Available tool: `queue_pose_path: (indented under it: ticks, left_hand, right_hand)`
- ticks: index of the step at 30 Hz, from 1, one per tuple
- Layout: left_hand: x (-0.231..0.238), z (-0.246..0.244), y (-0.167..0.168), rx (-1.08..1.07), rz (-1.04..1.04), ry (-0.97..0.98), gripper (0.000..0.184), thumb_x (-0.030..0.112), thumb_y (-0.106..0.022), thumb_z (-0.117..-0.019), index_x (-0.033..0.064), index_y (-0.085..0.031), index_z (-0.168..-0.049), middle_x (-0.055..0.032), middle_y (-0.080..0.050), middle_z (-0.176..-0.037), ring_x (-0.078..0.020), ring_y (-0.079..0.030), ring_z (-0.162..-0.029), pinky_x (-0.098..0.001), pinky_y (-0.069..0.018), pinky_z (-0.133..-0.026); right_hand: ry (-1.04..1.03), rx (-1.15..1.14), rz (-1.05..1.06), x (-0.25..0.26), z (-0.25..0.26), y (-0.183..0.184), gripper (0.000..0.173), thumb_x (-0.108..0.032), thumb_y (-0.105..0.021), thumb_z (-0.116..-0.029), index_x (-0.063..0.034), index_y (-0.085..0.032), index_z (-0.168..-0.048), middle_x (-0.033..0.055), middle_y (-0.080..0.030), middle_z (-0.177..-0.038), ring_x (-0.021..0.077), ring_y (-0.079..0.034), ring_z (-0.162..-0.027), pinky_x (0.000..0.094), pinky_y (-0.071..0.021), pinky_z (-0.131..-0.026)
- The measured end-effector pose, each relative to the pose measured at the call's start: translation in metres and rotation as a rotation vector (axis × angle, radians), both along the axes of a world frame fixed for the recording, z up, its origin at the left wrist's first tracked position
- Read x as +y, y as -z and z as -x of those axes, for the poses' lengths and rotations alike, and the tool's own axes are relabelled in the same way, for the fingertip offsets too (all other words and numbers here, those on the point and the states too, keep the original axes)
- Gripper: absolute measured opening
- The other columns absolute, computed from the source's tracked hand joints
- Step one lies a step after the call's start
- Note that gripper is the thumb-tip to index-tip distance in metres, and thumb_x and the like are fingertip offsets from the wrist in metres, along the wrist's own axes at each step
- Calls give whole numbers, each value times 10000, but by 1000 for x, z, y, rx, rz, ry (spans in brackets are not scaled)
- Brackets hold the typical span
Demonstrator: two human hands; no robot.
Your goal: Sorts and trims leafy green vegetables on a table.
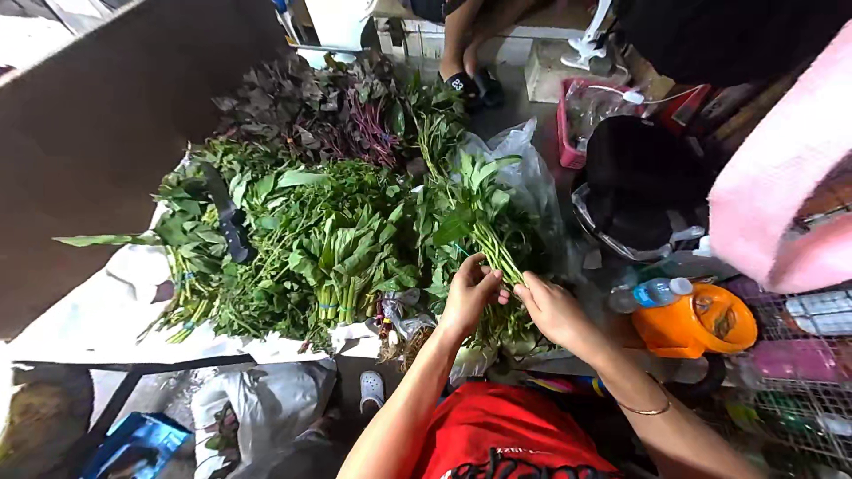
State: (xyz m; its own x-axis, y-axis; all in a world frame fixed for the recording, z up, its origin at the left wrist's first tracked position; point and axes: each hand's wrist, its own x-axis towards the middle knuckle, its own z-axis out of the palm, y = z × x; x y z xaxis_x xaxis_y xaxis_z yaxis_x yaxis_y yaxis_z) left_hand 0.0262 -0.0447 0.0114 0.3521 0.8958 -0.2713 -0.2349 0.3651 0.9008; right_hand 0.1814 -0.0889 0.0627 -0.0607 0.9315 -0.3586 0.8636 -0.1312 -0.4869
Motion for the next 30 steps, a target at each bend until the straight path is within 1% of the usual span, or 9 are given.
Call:
queue_pose_path:
  ticks: [4, 7, 9, 10, 12, 14, 20, 25, 30]
  left_hand:
    - [4, -8, -3, 63, -34, 48, 499, 59, -564, -1034, -21, -344, -1475, -134, -644, -1019, -165, -699, -756, -322, -624, -718]
    - [21, -1, -9, 424, -283, 210, 553, 272, -620, -1030, -14, -444, -1470, -165, -584, -1380, -222, -684, -1112, -398, -581, -963]
    - [37, 7, -14, 744, -484, 287, 592, 418, -595, -1027, 33, -520, -1470, -201, -429, -1555, -362, -490, -1373, -545, -425, -1116]
    - [48, 13, -13, 869, -559, 287, 592, 439, -597, -1021, 37, -548, -1452, -230, -422, -1554, -430, -454, -1387, -606, -403, -1111]
    - [72, 30, -17, 1029, -603, 243, 547, 416, -638, -1001, 21, -608, -1379, -266, -469, -1499, -485, -493, -1332, -657, -433, -1053]
    - [94, 54, -38, 1097, -635, 136, 481, 338, -671, -990, 2, -630, -1332, -285, -518, -1432, -492, -551, -1260, -663, -477, -1003]
    - [110, 94, -213, 1114, -1231, -238, 375, 162, -603, -1012, -9, -613, -1345, -246, -557, -1407, -418, -510, -1334, -570, -414, -1109]
    - [98, 68, -300, 1042, -1721, 254, 518, 274, -703, -958, 64, -587, -1417, -160, -565, -1452, -319, -481, -1397, -507, -346, -1177]
    - [81, 71, -290, 965, -1439, 636, 448, 390, -716, -942, 32, -674, -1209, -118, -707, -1072, -212, -672, -998, -458, -545, -912]
  right_hand:
    - [60, 104, 8, -2, -8, 13, 441, -350, -381, -1120, 7, -512, -1343, 180, -669, -1172, 304, -669, -1095, 485, -516, -984]
    - [68, 198, -5, 3, -26, 4, 481, -346, -453, -1098, 27, -499, -1399, 247, -627, -1264, 350, -627, -1170, 533, -483, -1017]
    - [109, 246, -70, 13, -39, -15, 403, -279, -429, -1108, 40, -553, -1320, 226, -647, -1132, 292, -651, -966, 481, -530, -868]
    - [143, 297, -114, 19, -46, -29, 380, -243, -411, -1113, 47, -569, -1300, 185, -637, -1043, 223, -619, -837, 409, -530, -777]
    - [187, 486, -228, 35, -63, -53, 279, -175, -380, -1109, 17, -569, -1177, 8, -498, -796, 45, -471, -615, 215, -440, -597]
    - [153, 701, -379, 60, -84, -68, 215, -185, -399, -1090, -83, -585, -1059, -98, -481, -651, -32, -458, -511, 136, -437, -502]
    - [-127, 801, -555, 81, -66, -156, 195, -273, -413, -1096, -193, -560, -994, -102, -468, -687, -7, -439, -552, 155, -413, -528]
    - [-426, 641, -449, 103, -44, -200, 206, -167, -402, -1055, -153, -584, -961, -105, -505, -665, -13, -471, -535, 153, -430, -504]
    - [-575, 744, -314, 100, -26, -196, 164, -224, -534, -1055, -155, -683, -1054, -80, -609, -693, -25, -509, -513, 140, -433, -448]
